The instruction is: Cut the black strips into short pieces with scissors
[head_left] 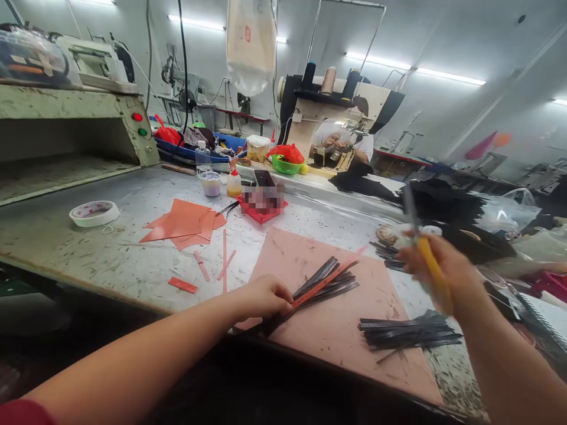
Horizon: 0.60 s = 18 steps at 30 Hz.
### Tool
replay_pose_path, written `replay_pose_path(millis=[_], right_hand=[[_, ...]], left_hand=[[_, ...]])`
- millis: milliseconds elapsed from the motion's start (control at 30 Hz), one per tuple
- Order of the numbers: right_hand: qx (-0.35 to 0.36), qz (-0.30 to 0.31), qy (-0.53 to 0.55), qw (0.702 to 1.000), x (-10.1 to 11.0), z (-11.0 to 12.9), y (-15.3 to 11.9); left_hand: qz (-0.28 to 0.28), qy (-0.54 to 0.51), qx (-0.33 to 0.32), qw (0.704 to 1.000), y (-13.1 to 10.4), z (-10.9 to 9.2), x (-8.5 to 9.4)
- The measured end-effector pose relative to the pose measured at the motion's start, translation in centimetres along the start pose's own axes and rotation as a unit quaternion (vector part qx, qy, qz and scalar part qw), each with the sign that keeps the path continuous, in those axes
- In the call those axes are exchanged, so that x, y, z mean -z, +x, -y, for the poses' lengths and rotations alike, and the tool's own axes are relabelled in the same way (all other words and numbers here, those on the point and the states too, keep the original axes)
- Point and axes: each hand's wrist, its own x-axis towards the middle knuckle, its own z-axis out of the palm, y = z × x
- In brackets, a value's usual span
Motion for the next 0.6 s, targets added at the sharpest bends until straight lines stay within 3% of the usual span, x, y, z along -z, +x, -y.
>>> replay_pose_path(millis=[67, 133, 233, 300, 600], right_hand=[[0.027, 0.226, 0.05, 0.973, -1.0, 0.4, -3.6], [0.088, 0.381, 0.058, 0.918, -2.0, 1.5, -7.0], [0.097, 0.516, 0.077, 0.847, -3.6, 3.3, -10.5], [0.079, 0.54, 0.107, 0.831, -4.5, 3.8, -11.5], [0.035, 0.513, 0.182, 0.838, -6.4, 3.5, -12.3]], left_hand=[[-0.001, -0.019, 0.01, 1.0, 0.3, 0.6, 0.0], [-0.001, -0.033, 0.015, 0.999, 0.2, 0.8, 0.0], [0.001, -0.041, 0.021, 0.999, 0.0, 0.7, 0.0], [0.001, -0.039, 0.023, 0.999, -0.2, 0.6, 0.1], [0.014, -0.026, 0.015, 0.999, -0.7, 0.3, 0.3]])
